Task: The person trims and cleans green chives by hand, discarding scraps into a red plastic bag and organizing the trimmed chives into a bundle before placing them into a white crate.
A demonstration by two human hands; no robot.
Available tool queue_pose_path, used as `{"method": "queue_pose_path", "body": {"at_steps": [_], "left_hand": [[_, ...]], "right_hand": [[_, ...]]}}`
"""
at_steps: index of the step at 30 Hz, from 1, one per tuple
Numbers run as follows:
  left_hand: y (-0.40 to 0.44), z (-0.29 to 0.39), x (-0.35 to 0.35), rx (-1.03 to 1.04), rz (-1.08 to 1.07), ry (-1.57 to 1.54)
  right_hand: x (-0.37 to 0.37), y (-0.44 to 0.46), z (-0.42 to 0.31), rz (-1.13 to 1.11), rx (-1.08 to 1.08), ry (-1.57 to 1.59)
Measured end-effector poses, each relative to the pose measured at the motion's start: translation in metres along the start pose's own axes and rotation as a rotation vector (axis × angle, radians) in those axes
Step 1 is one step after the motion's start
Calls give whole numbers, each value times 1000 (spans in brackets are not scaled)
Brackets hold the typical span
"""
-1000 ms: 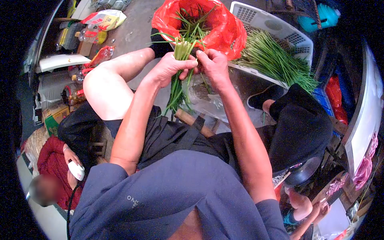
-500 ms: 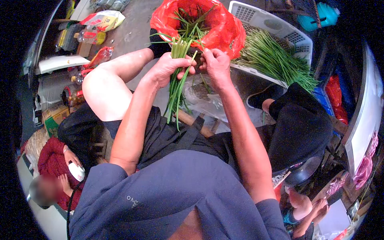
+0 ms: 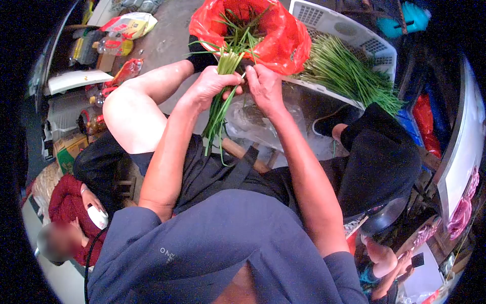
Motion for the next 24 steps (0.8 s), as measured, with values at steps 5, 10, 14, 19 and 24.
{"method": "queue_pose_path", "body": {"at_steps": [5, 10, 14, 19, 24], "left_hand": [[-6, 7, -7, 9, 17, -55], [-6, 13, -18, 85, 74, -221], [-10, 18, -28, 86, 122, -232], [-14, 22, -35, 75, 94, -297], [-12, 24, -33, -3, 154, -391]], "right_hand": [[-19, 0, 29, -27, 314, 184], [-11, -19, 107, -344, 406, -40], [-3, -35, 186, -315, 492, -140], [7, -36, 226, -148, 603, -9], [21, -33, 274, -200, 544, -157]]}}
Point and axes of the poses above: each hand's wrist, its own y-axis towards the middle knuckle, its own x-axis out of the palm, z = x × y, the point moved 4 cm from there along y, towards the middle knuckle, and after that the axes turned 10 degrees about y, right-handed, at the moved point
